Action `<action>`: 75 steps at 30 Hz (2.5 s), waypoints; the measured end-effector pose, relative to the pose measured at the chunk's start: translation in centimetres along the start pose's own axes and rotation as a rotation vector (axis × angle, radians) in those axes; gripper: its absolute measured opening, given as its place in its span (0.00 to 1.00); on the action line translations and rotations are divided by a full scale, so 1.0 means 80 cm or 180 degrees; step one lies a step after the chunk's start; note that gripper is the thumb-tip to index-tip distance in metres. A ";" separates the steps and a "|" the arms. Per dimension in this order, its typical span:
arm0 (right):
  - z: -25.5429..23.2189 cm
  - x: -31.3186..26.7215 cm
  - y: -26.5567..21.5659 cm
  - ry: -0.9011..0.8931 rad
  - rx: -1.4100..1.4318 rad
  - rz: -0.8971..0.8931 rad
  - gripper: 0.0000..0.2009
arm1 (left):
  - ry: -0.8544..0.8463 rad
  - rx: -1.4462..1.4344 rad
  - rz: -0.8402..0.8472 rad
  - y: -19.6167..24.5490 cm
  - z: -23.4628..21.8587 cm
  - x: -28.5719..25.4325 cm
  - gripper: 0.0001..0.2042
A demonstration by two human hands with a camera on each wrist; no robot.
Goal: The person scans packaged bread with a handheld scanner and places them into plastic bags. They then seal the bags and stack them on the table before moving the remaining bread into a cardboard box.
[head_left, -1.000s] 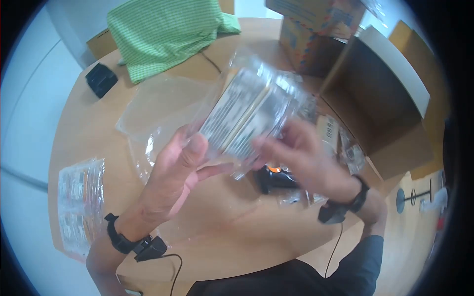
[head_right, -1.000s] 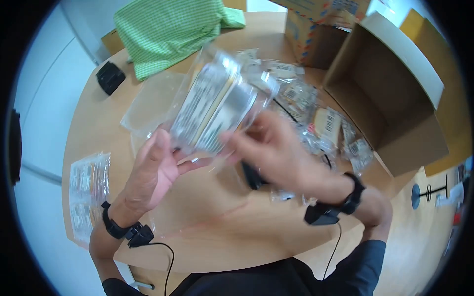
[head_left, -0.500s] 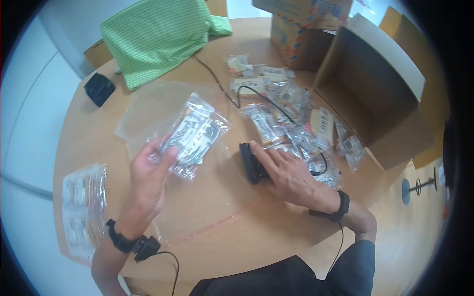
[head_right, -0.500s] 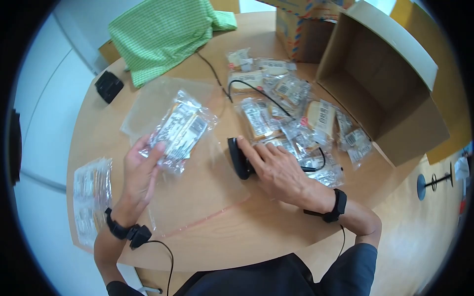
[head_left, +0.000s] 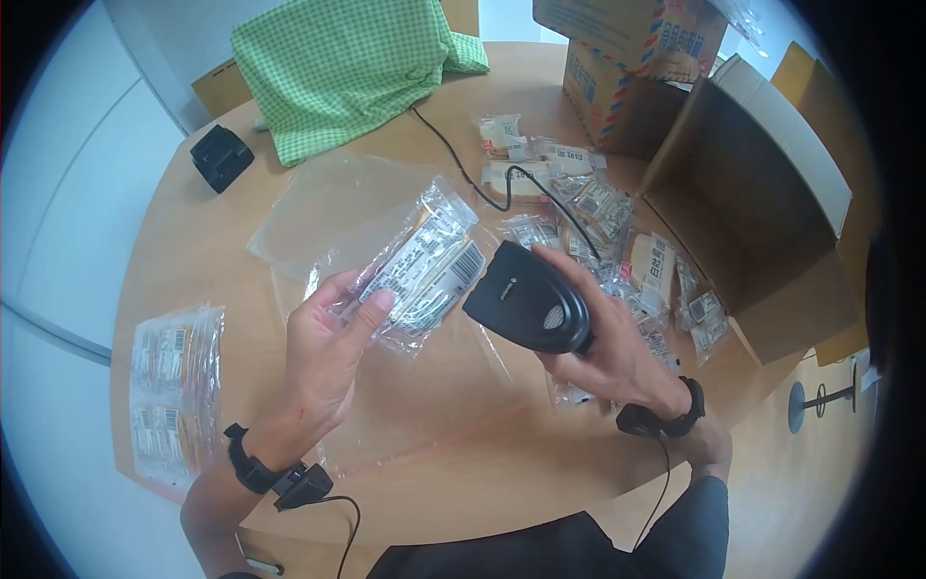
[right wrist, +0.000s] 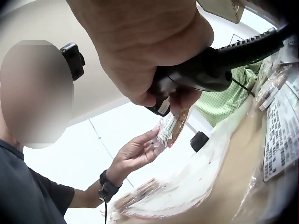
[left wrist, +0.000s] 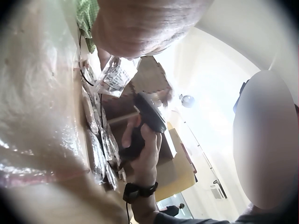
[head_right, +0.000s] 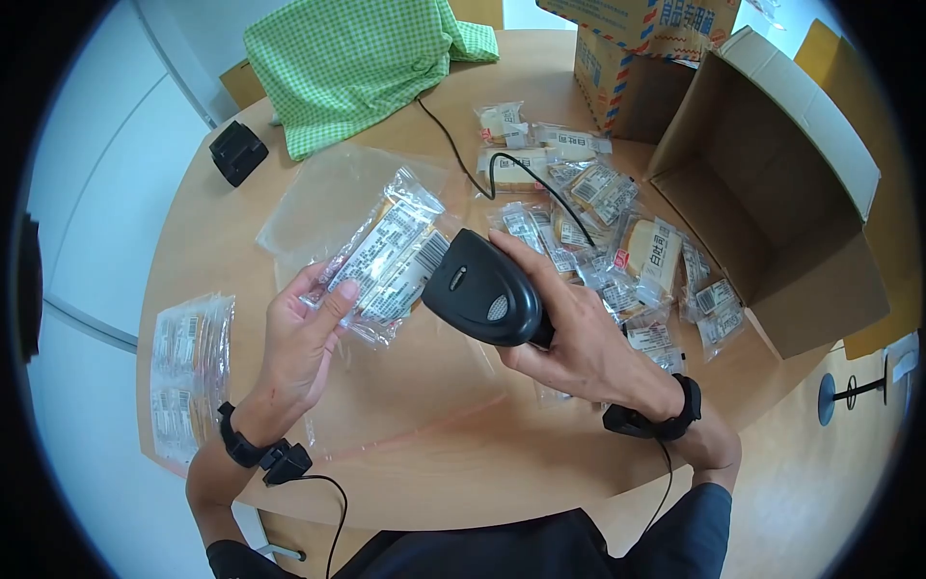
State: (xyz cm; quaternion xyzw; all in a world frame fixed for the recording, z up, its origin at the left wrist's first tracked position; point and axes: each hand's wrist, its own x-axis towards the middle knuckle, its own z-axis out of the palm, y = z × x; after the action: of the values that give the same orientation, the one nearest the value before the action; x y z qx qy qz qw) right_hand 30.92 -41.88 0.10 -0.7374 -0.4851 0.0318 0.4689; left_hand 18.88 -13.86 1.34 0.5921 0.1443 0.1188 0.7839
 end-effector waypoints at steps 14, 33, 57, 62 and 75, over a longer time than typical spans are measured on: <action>-0.004 -0.031 0.003 -0.0561 -0.1955 0.0623 0.52 | 0.0258 0.0001 -0.0377 0.011 -0.040 -0.031 0.26; 0.030 -0.011 -0.042 0.0202 -0.2148 -0.1288 0.30 | -0.1492 0.0856 0.0087 0.004 -0.018 -0.050 0.24; 0.107 -0.022 -0.063 -0.0921 -0.3035 -0.1958 0.23 | -0.1245 0.3559 0.1831 0.014 -0.046 -0.041 0.03; 0.154 0.002 -0.046 -0.1380 -0.3096 -0.1341 0.28 | -0.1238 0.3875 0.2209 -0.001 -0.055 -0.042 0.04; 0.196 0.038 -0.014 -0.1555 -0.1970 -0.1063 0.34 | -0.2185 0.4927 0.1781 -0.085 -0.044 -0.167 0.38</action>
State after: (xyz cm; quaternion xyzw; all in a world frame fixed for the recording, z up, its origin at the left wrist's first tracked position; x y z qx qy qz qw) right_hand 23.88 -29.17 -6.62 -0.7255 -0.6813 -0.0179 0.0955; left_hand 5.25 -17.32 -4.97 0.9722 -0.2084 -0.0088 0.1066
